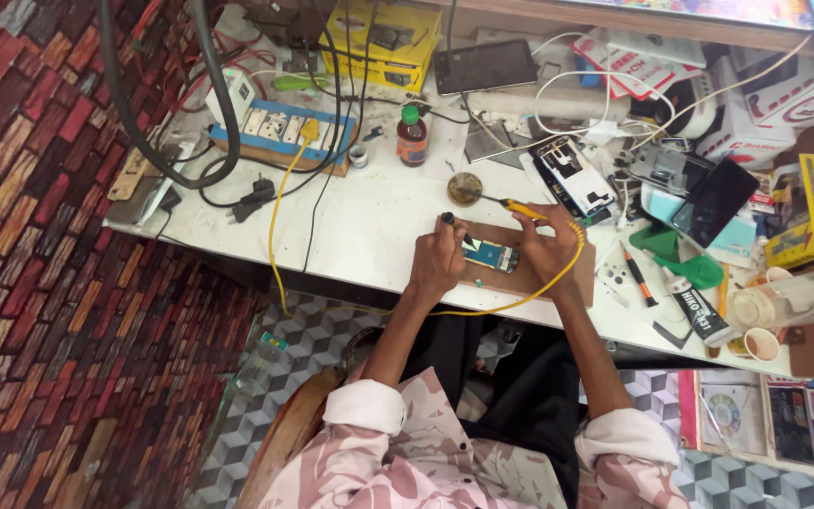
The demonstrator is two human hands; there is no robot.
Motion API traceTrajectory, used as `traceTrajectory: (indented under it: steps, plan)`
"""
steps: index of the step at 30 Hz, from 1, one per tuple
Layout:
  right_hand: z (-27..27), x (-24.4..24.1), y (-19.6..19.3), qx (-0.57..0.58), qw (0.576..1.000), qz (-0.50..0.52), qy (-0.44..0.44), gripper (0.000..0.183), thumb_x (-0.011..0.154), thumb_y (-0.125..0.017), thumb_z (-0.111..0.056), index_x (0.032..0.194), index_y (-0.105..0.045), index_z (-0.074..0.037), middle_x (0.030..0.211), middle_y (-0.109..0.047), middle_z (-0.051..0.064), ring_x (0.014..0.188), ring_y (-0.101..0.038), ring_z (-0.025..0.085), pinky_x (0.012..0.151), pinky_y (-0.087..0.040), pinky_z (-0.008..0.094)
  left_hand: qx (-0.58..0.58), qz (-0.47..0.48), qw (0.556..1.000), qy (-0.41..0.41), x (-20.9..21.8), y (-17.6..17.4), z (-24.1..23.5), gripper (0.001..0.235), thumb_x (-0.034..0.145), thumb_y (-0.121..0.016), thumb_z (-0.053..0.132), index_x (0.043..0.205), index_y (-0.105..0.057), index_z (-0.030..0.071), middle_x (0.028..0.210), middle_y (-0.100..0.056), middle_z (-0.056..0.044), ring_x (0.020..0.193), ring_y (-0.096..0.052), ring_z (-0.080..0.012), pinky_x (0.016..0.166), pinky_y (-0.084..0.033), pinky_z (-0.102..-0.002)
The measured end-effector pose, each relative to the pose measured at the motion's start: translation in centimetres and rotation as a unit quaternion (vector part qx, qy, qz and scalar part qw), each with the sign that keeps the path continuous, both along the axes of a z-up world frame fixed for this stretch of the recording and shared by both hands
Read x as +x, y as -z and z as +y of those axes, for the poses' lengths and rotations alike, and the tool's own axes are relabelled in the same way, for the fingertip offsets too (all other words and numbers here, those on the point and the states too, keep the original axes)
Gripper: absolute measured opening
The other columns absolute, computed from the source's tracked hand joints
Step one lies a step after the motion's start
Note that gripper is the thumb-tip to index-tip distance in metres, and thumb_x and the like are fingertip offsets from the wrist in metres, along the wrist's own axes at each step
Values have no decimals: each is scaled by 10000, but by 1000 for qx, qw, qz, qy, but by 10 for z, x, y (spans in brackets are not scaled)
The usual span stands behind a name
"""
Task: The person uses a soldering iron and a small tool to work on a circuit board placed on a wooden board. They repeatedly apply heat to specific points on the board while holding it steady.
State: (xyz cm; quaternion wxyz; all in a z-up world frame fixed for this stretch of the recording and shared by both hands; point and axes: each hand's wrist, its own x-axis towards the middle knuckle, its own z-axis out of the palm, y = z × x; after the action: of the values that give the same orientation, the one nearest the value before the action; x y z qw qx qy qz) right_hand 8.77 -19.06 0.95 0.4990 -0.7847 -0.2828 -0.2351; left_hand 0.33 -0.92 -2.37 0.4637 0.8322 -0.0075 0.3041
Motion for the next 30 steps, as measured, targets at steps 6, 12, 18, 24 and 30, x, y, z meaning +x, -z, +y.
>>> traceTrajectory:
  steps: [6, 12, 18, 24, 30]
  plan:
    - [-5, 1, 7, -15, 1000, -6, -1, 136, 903, -785, 17, 1029, -739, 1, 966, -712, 135, 854, -692, 236, 759, -545, 337, 13, -13, 1000, 9, -1, 3, -1, 115, 1012, -515, 67, 1073, -556, -22, 841, -695, -218, 682, -669, -444, 557, -510, -492]
    - [-4, -4, 1, 8, 1000, -13, -23, 141, 907, -736, 45, 1038, -739, -8, 1016, -727, 138, 890, -701, 233, 776, -561, 337, -6, 1, 1000, 22, -4, -3, -1, 130, 1015, -487, 62, 1096, -532, -30, 835, -689, -209, 625, -651, -434, 520, -490, -484]
    - [-1, -7, 0, 55, 993, 98, -44, 163, 910, -698, 41, 1069, -697, 5, 1023, -699, 139, 903, -711, 233, 678, -606, 317, 7, -36, 999, 21, 1, 7, 0, 117, 996, -500, 33, 1086, -538, -30, 867, -670, -228, 653, -649, -442, 529, -489, -493]
    - [0, -1, -7, 17, 999, -40, -2, 164, 901, -721, 56, 1059, -691, 24, 1027, -725, 145, 949, -723, 257, 791, -581, 348, 174, -64, 983, 0, 11, 10, 6, 124, 1018, -498, 1, 1070, -512, -111, 844, -650, -245, 573, -628, -413, 464, -464, -480]
    - [3, -4, -2, 63, 993, 90, 41, 197, 895, -737, 5, 1081, -671, -2, 1005, -734, 118, 923, -743, 247, 704, -599, 324, 36, -21, 999, 13, 7, 15, 3, 137, 996, -515, 45, 1075, -531, -66, 794, -662, -247, 614, -641, -443, 498, -490, -494]
